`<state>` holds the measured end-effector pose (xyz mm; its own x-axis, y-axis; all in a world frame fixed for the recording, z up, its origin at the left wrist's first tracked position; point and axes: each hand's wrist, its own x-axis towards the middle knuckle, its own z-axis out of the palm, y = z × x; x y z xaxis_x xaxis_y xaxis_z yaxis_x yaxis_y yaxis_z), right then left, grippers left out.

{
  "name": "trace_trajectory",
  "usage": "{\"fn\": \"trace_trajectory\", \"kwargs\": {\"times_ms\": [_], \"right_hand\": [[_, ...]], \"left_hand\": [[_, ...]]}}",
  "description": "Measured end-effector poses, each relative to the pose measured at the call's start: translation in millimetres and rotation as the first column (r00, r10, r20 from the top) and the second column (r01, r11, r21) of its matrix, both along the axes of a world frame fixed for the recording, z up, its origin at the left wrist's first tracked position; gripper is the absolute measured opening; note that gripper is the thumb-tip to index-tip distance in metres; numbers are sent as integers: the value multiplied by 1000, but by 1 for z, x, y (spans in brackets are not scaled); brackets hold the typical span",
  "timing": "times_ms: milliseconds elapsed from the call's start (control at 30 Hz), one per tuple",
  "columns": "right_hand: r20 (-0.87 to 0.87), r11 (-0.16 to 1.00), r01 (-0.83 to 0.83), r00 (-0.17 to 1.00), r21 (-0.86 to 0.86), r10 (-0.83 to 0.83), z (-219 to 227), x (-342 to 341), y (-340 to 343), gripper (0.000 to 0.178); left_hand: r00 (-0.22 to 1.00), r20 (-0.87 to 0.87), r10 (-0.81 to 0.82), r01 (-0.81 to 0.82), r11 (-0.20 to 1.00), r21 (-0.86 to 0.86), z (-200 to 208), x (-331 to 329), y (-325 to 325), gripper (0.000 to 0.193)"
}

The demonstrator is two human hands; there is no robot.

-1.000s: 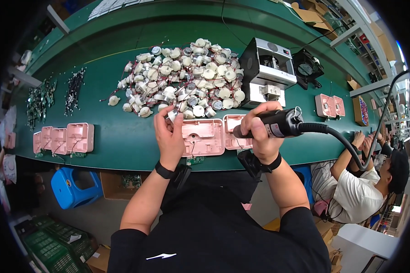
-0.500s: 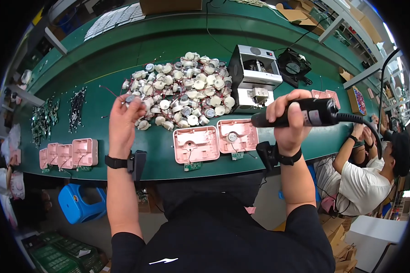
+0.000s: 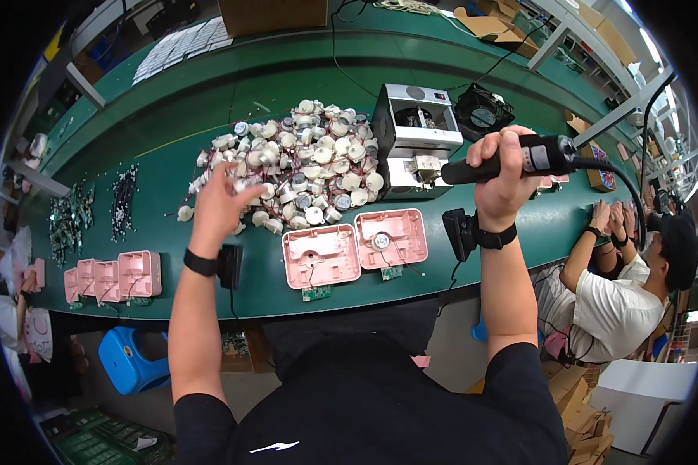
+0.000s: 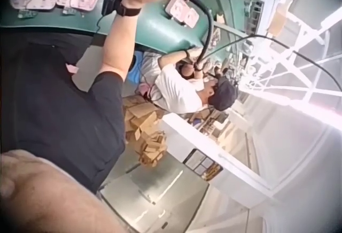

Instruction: The worker is assembling small electronic or mechanical components using an electric screwdriver at a factory workbench.

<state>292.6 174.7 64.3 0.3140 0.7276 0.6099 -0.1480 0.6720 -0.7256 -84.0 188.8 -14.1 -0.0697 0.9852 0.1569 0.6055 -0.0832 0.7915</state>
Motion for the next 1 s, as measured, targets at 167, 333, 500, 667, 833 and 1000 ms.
{"fn": "trace_trajectory", "kwargs": {"times_ms": [167, 333, 500, 667, 833, 1000], "right_hand": [[35, 992, 28, 999, -123, -24, -4, 4, 18, 13], [-10, 971, -60, 998, -232, 59, -3, 8, 14, 14], [-41, 984, -125, 992, -126, 121, 9, 1, -23, 18], [-55, 982, -169, 985, -79, 165, 15, -12, -34, 20], [-61, 969, -233, 972, -78, 229, 21, -19, -47, 25], [-11, 955, -287, 958, -79, 287, 17, -29, -66, 32]], "left_hand": [[984, -178, 28, -35, 999, -38, -14, -11, -27, 38], [949, 313, 22, 3, 997, -77, -10, -13, -43, 30], [894, 439, 82, 16, 976, -216, -4, -20, -65, 31], [777, 627, 56, 122, 964, -238, -3, -17, -86, 33], [736, 677, 10, 185, 959, -216, -4, 6, -98, 28], [902, 211, -377, 405, 908, -104, 4, 31, -106, 27]]}}
